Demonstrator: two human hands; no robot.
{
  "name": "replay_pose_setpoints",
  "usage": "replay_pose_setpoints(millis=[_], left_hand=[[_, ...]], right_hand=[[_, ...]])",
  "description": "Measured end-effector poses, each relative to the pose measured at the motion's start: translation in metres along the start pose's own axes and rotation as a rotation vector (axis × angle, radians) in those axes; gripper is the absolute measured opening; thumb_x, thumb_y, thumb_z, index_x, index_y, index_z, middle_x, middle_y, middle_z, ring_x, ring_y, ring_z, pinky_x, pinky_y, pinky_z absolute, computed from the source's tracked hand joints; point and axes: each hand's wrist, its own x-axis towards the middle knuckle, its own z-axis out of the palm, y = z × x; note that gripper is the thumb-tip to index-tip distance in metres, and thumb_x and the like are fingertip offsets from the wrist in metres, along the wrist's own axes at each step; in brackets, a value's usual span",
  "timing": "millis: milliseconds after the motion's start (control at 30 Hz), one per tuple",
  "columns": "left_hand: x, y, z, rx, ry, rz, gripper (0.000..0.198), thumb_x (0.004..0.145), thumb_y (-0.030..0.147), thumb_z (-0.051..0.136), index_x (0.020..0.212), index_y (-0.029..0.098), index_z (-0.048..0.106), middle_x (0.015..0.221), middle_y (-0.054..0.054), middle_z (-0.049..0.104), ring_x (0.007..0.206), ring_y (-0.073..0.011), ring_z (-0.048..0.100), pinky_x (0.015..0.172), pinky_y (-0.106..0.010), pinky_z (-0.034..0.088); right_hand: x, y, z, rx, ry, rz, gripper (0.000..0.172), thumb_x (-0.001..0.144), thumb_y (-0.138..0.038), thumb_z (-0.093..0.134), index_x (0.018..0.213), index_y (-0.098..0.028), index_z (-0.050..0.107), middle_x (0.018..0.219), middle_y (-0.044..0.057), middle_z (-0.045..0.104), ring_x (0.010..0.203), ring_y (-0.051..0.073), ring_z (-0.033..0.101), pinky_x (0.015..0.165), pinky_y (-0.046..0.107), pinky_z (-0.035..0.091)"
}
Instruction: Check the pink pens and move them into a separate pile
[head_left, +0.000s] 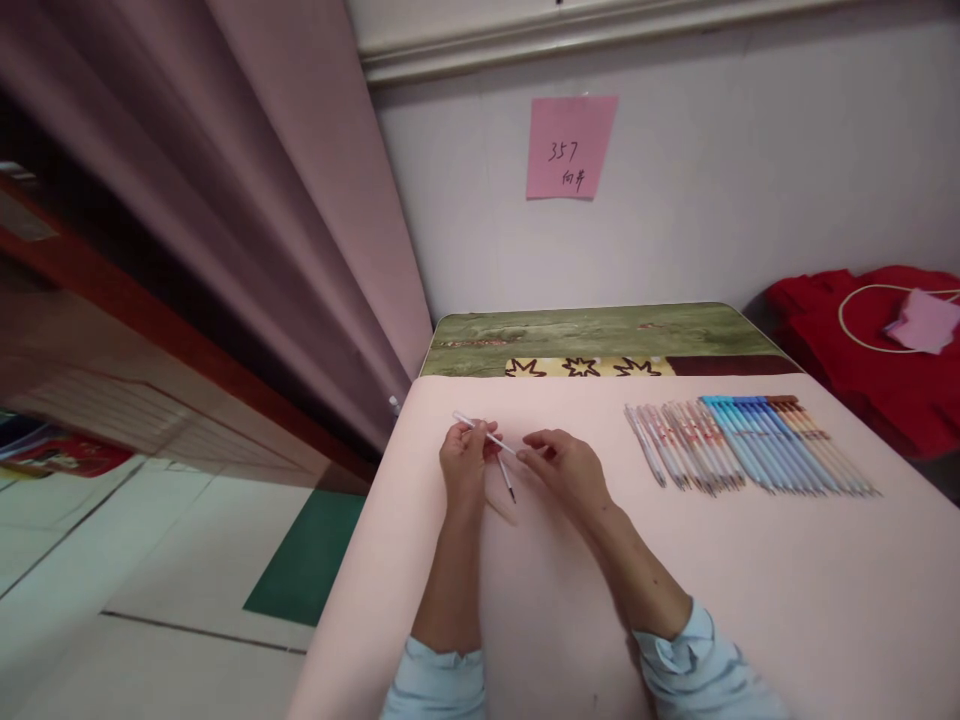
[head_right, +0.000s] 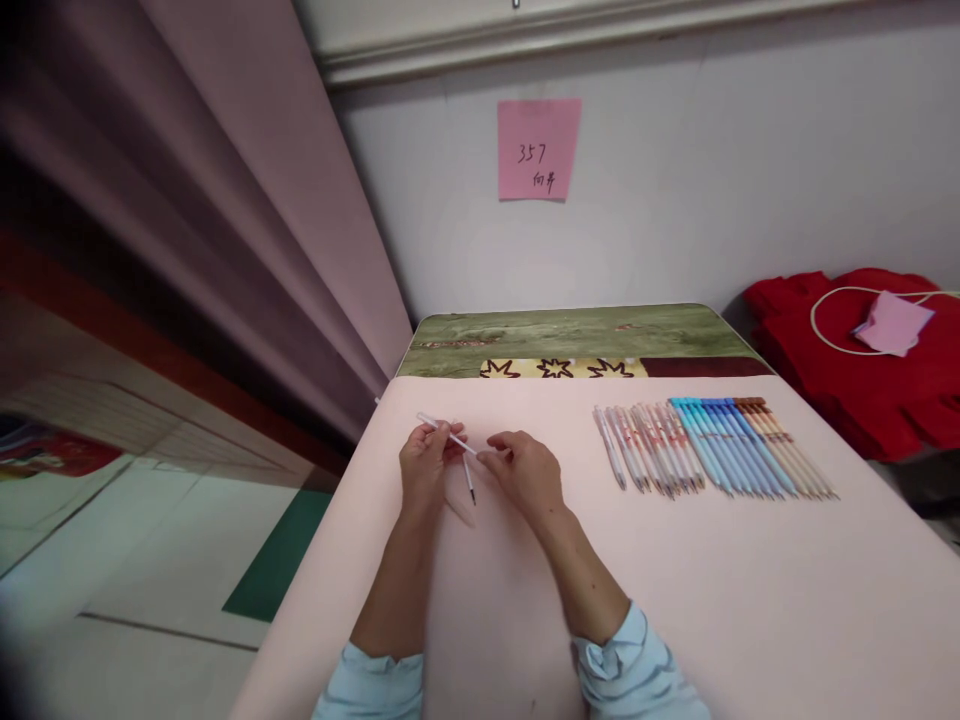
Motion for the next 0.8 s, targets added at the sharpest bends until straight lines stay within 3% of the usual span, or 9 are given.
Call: replay_pose_setpoints(millis=[133, 300, 400, 567, 667, 800], left_hand=[[-0.002, 0.002, 0.004, -0.015, -0.071, 0.004, 0.036, 0.07, 0.038, 0.075, 0.091, 0.015, 0.058, 0.086, -0.009, 0.073, 0.065, -0.0163, 0.068, 0.068, -0.031, 0.054], [0.002, 0.008, -0.006, 0.069, 0.117, 0.124, 0.03, 0.073, 0.042, 0.07, 0.083, 0.018, 0.056, 0.079, -0.005, 0.072, 0.052, -0.0108, 0.057, 0.051, -0.023, 0.042], [0.003, 0.01, -0.016, 0.345, 0.184, 0.189, 0.026, 0.074, 0.045, 0.067, 0.079, 0.021, 0.058, 0.066, -0.001, 0.067, 0.05, -0.0135, 0.053, 0.051, -0.025, 0.036], [-0.003, 0.014, -0.019, 0.96, 0.166, 0.278, 0.022, 0.073, 0.043, 0.068, 0.065, 0.024, 0.06, 0.061, -0.004, 0.063, 0.063, -0.024, 0.058, 0.064, -0.032, 0.036], [-0.005, 0.015, -0.016, 1.129, 0.184, 0.282, 0.027, 0.078, 0.048, 0.062, 0.065, 0.024, 0.06, 0.069, -0.009, 0.064, 0.072, -0.0282, 0.059, 0.066, -0.034, 0.036], [-0.006, 0.017, -0.014, 1.274, 0.174, 0.295, 0.028, 0.087, 0.045, 0.05, 0.077, 0.023, 0.064, 0.083, -0.01, 0.067, 0.08, -0.0281, 0.06, 0.069, -0.034, 0.038]], right_hand=[[0.0, 0.001, 0.001, -0.118, -0.06, -0.039, 0.01, 0.078, -0.037, 0.069, 0.079, -0.028, 0.074, 0.08, 0.003, 0.07, 0.07, 0.018, 0.06, 0.061, 0.028, 0.036], [0.0, 0.004, -0.007, -0.12, -0.028, 0.021, 0.013, 0.08, -0.034, 0.065, 0.072, -0.027, 0.073, 0.072, 0.001, 0.07, 0.066, 0.017, 0.058, 0.058, 0.027, 0.032], [-0.001, 0.003, -0.008, -0.154, -0.026, 0.055, 0.011, 0.079, -0.034, 0.066, 0.074, -0.027, 0.072, 0.069, 0.0, 0.069, 0.065, 0.017, 0.058, 0.056, 0.027, 0.03], [0.001, 0.001, -0.011, -0.149, -0.058, 0.004, 0.016, 0.081, -0.042, 0.066, 0.08, -0.028, 0.074, 0.074, 0.002, 0.072, 0.068, 0.018, 0.061, 0.059, 0.028, 0.033], [0.005, 0.006, -0.036, -0.264, 0.023, 0.063, 0.023, 0.084, -0.044, 0.061, 0.08, -0.027, 0.075, 0.075, 0.005, 0.072, 0.07, 0.02, 0.062, 0.059, 0.029, 0.034], [0.006, 0.026, -0.091, -0.542, 0.217, 0.301, 0.028, 0.083, -0.047, 0.058, 0.087, -0.025, 0.074, 0.08, 0.01, 0.072, 0.078, 0.026, 0.064, 0.061, 0.031, 0.036]])
